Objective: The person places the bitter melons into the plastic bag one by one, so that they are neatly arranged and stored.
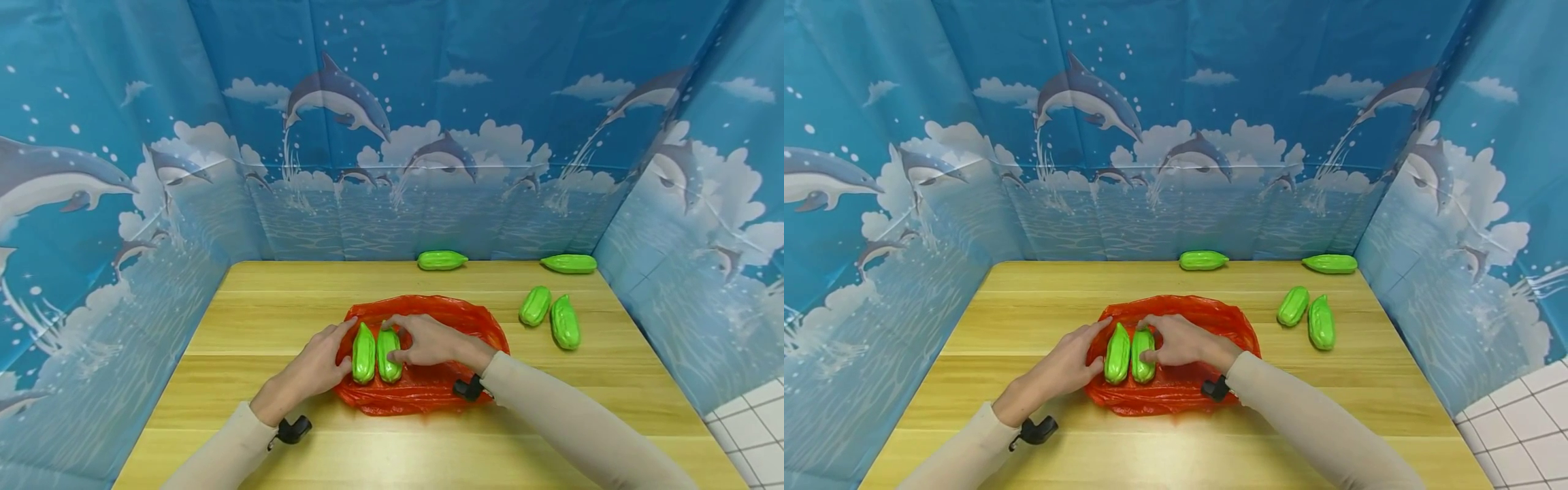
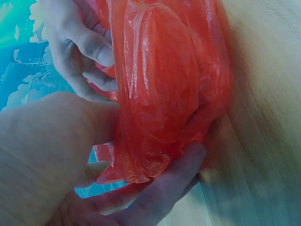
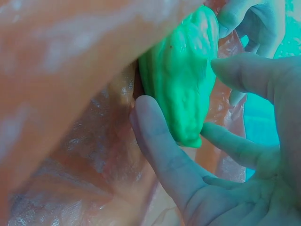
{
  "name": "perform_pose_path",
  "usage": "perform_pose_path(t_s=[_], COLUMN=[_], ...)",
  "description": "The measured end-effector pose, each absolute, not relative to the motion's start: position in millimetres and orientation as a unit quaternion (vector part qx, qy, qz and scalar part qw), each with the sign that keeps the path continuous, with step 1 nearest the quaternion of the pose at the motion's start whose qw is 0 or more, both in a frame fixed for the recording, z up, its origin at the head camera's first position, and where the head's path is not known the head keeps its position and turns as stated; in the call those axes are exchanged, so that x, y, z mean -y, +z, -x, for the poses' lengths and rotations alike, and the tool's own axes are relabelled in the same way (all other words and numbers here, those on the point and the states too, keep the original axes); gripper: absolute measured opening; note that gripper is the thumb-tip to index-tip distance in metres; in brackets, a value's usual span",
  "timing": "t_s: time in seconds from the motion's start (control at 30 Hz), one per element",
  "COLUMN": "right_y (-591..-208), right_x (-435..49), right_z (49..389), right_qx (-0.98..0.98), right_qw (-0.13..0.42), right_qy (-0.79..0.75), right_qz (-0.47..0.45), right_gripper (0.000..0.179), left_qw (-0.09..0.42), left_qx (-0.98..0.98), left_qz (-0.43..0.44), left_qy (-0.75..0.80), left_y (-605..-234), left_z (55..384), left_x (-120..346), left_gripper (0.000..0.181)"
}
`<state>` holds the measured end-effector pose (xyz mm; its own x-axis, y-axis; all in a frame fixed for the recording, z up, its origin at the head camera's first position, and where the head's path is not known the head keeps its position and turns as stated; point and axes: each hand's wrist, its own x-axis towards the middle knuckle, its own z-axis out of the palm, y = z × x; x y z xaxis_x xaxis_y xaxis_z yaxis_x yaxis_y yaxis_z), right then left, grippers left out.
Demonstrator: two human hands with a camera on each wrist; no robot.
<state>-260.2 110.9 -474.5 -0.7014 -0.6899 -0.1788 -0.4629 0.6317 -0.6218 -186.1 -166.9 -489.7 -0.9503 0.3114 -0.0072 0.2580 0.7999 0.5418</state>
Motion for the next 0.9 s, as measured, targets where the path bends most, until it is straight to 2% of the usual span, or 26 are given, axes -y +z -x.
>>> perform_pose_path(t_s=[0.57,0.9], right_y=[-470.3,-457.6], right_x=[-116.5,-120.7], right_z=[258.5,260.4], right_qx=[-0.881,-0.881], right_qw=[0.195,0.167], right_qy=[-0.277,-0.285], right_qz=[0.329,0.338], right_gripper=[0.061,0.055], left_qw=[0.057,0.056], left_qx=[-0.947,-0.948], left_qz=[-0.145,-0.144], left_qy=[0.28,0.279], left_y=[-487.8,-487.5], left_z=[185.6,184.8], left_x=[166.2,166.8], left_gripper=[0.079,0.079])
